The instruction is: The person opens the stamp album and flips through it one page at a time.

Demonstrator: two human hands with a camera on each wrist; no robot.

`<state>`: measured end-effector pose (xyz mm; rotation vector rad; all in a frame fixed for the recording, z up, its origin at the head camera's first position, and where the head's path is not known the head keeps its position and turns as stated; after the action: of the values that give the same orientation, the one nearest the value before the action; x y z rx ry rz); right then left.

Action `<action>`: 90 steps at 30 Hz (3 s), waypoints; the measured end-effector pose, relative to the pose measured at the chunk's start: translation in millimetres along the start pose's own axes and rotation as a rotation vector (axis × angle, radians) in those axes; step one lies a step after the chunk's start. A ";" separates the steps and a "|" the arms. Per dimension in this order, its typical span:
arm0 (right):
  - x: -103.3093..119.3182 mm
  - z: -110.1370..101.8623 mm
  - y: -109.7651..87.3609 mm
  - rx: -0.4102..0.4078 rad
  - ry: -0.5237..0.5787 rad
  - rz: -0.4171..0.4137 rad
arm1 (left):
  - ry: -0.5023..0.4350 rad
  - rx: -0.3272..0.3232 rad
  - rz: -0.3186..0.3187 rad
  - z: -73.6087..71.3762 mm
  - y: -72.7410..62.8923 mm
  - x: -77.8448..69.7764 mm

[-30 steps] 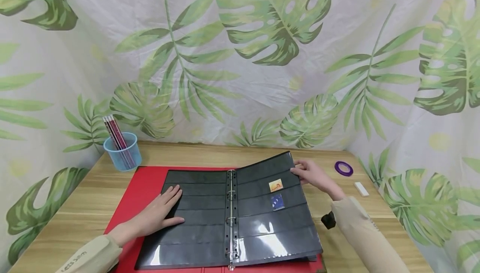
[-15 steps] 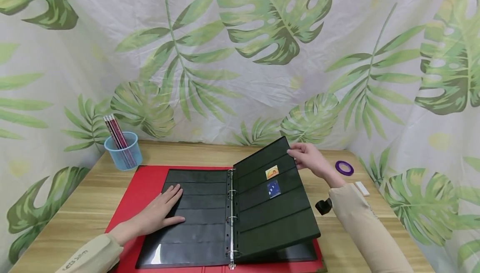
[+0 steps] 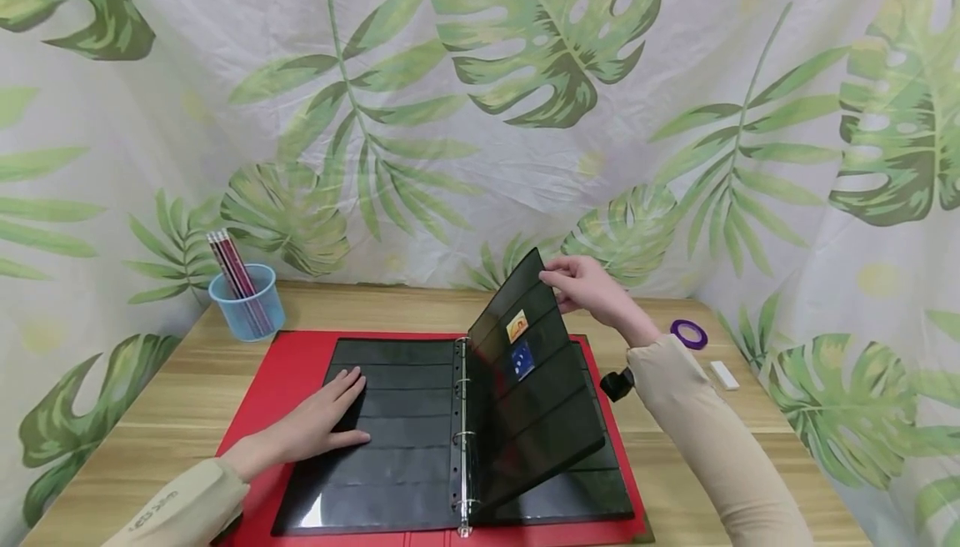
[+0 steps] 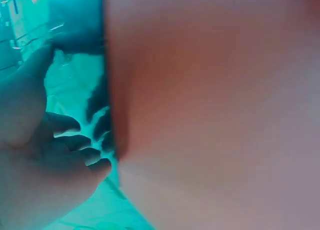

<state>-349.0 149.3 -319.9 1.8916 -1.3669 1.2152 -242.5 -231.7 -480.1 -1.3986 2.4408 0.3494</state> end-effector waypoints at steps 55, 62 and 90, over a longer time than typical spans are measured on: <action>12.2 153.8 9.0 0.162 0.005 -0.541 | -0.848 -0.083 -0.181 -103.2 65.7 -99.3; -6.2 154.2 7.6 0.151 -0.120 -0.492 | -0.728 -0.095 -0.236 -101.8 42.8 -69.7; -159.8 40.2 -13.8 0.034 -0.422 -0.201 | -0.263 -0.286 -0.344 -25.7 3.0 26.8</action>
<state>-336.7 197.9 -477.5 2.3388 -1.3181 0.7726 -261.5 -260.6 -466.3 -1.7287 1.9524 0.7665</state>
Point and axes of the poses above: each hand's wrist, its own y-axis towards the middle knuckle, its own z-axis out of the palm, x = y × z, the point moved 4 cm from there along y, towards the middle knuckle, and after that the axes turned 1 degree about -x, right-handed, at the moved point
